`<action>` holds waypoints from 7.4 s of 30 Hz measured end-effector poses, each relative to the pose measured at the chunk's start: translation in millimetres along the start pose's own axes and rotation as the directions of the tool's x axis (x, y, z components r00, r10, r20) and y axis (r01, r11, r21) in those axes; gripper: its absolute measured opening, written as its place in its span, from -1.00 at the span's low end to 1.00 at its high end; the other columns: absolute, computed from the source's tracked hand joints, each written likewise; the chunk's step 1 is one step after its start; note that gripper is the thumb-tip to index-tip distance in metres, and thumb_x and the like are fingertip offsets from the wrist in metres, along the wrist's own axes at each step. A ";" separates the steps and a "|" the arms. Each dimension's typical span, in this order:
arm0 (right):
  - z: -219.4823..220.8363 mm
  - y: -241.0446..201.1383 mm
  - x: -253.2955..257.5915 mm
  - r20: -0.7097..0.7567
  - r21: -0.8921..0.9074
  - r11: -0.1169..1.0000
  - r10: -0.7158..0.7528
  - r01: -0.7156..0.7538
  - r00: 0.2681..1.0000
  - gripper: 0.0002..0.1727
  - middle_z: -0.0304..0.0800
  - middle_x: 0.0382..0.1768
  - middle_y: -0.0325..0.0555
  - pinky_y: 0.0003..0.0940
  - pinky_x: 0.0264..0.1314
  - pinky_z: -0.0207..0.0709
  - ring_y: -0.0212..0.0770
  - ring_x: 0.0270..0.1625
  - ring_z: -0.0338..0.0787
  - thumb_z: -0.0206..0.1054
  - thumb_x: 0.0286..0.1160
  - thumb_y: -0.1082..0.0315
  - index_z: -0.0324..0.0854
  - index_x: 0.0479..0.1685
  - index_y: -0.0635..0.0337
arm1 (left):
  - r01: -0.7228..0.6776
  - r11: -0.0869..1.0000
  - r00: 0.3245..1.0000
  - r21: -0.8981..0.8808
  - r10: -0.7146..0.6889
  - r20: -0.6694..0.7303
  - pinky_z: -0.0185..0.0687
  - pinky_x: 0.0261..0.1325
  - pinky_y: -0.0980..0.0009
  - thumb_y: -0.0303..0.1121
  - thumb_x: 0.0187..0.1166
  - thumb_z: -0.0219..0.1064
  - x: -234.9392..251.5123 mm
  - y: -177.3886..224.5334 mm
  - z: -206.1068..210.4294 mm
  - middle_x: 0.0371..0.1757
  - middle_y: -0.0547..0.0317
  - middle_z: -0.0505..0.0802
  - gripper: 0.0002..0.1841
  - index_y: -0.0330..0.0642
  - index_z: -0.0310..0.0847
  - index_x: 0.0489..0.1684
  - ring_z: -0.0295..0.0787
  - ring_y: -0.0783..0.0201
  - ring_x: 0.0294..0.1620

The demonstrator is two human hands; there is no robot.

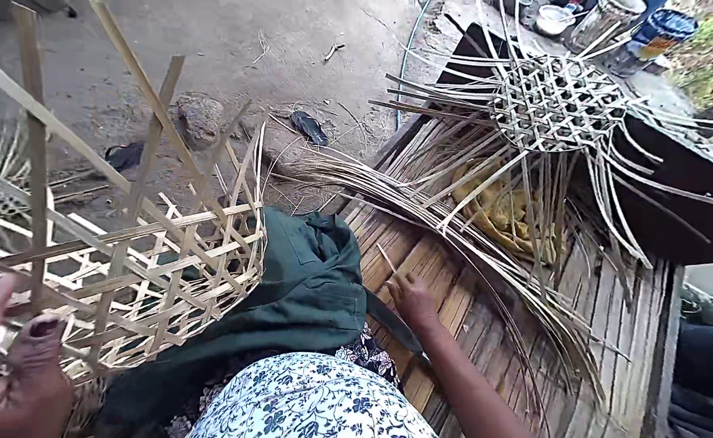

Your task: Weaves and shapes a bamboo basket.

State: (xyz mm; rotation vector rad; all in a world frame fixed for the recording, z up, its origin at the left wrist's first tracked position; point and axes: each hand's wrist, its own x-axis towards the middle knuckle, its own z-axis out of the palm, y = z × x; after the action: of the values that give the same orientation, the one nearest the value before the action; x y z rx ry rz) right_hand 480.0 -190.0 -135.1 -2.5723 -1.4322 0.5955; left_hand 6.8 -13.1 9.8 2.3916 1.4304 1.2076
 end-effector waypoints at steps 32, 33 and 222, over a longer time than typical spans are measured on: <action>-153.8 -232.5 14.2 -0.552 0.141 0.250 -0.783 0.958 0.286 -0.78 0.70 -0.40 -0.27 -0.59 -0.29 0.52 -0.49 -0.36 0.63 0.30 0.68 0.14 0.88 -0.01 -0.16 | -0.404 0.898 0.903 -0.172 0.363 -0.229 0.61 0.17 0.48 -0.31 0.76 0.24 72.9 125.3 -5.3 0.02 0.26 0.90 -0.82 0.00 0.79 0.06 0.75 0.40 0.07; -155.1 -231.8 15.3 -0.542 0.140 0.250 -0.791 0.958 0.285 -0.78 0.70 -0.41 -0.27 -0.59 -0.31 0.51 -0.50 -0.37 0.63 0.30 0.68 0.14 0.89 -0.02 -0.17 | -0.388 0.912 0.911 -0.133 0.358 -0.203 0.64 0.14 0.49 -0.33 0.71 0.28 85.8 111.4 -13.5 0.01 0.25 0.91 -0.81 -0.05 0.83 0.06 0.76 0.41 0.05; -183.5 -264.0 5.5 -0.562 0.100 0.538 -0.664 0.837 0.493 -0.65 0.73 -0.33 -0.17 -0.32 -0.43 0.57 -0.31 -0.45 0.65 0.52 0.30 0.24 0.85 0.11 0.02 | -0.394 0.919 0.919 -0.005 0.393 -0.014 0.50 -0.11 0.36 -0.33 0.56 0.39 108.0 134.4 33.2 -0.23 0.27 0.89 -0.83 -0.07 0.86 -0.03 0.66 0.27 -0.18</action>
State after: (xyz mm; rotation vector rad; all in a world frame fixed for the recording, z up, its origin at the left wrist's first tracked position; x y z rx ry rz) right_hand 349.3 -30.4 111.6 -1.3667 -1.8314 0.0549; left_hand 149.2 6.7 110.6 2.7582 0.9648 1.3007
